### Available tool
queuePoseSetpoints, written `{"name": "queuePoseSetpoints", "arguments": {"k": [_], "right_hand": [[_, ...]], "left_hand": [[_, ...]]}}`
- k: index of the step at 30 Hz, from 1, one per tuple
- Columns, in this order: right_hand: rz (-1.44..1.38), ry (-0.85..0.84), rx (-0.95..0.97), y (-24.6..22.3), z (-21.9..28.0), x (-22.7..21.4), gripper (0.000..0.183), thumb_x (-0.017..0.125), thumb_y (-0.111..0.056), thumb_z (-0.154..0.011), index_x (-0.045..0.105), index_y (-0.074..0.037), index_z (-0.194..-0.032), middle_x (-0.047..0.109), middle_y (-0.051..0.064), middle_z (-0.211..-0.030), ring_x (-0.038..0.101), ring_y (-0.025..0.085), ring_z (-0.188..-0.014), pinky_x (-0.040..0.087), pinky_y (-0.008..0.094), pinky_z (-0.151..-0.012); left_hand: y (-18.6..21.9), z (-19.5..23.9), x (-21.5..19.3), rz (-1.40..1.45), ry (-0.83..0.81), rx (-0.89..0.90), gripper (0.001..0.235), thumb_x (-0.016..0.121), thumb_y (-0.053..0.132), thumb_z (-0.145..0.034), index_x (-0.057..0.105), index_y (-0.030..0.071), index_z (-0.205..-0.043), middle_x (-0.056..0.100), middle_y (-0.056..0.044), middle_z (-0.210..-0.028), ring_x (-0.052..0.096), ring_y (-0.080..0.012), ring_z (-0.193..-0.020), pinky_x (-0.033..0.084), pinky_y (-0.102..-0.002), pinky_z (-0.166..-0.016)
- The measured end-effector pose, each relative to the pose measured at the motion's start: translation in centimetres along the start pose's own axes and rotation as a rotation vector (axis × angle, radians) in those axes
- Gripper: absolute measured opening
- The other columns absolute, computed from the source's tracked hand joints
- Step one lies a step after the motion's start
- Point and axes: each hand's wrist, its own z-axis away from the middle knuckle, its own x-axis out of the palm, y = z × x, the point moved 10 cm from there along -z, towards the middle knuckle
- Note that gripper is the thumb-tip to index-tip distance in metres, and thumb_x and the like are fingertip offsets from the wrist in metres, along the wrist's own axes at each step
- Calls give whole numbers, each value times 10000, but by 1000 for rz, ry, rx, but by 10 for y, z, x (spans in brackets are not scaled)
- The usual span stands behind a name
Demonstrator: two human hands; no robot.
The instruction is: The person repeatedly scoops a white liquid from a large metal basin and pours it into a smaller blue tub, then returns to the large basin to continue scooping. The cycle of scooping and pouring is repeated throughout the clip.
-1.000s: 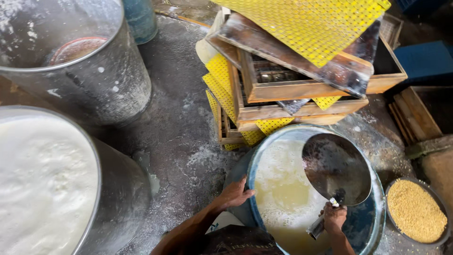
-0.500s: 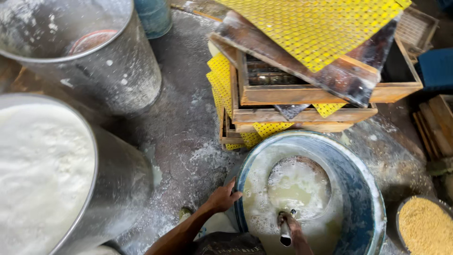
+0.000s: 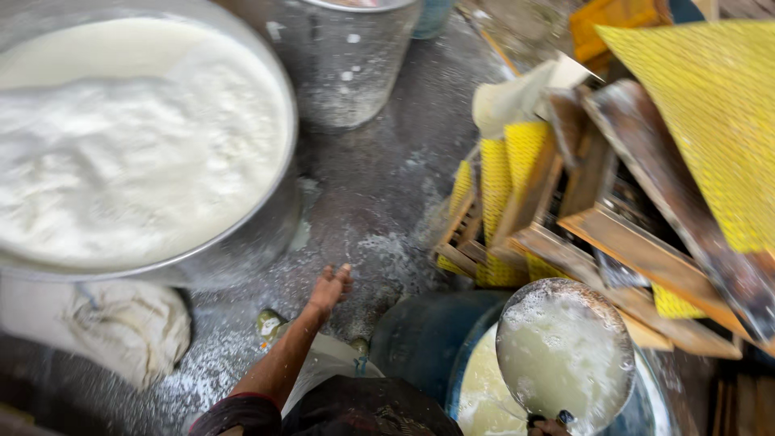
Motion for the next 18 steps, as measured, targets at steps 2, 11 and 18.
{"name": "queuePoseSetpoints", "arguments": {"k": [2, 11, 18], "right_hand": [[125, 34, -6, -24, -9, 23, 214, 534, -242, -944, 517, -50, -850, 456, 58, -608, 459, 202, -509, 413, 342, -480], [413, -189, 74, -106, -68, 238, 213, 545, -217, -927, 572, -7, -901, 464, 49, -608, 459, 178, -509, 423, 324, -484], [551, -604, 246, -139, -78, 450, 306, 608, -287, -906, 583, 11, -840, 531, 35, -566, 541, 179, -449, 465, 311, -390]], "left_hand": [[-4, 3, -81, 65, 263, -110, 383, 606, 455, -963, 540, 114, -1125, 708, -175, -1126, 708, -286, -963, 561, -381, -692], [29, 56, -344, 722, 749, 1, 1060, 622, 424, -969, -178, 123, -1597, 673, -173, -1148, 711, -301, -946, 575, -426, -698], [68, 76, -442, 307, 900, 168, 543, 657, 315, -973, 526, -73, -1330, 677, -158, -907, 668, -254, -685, 510, -392, -528]]}}
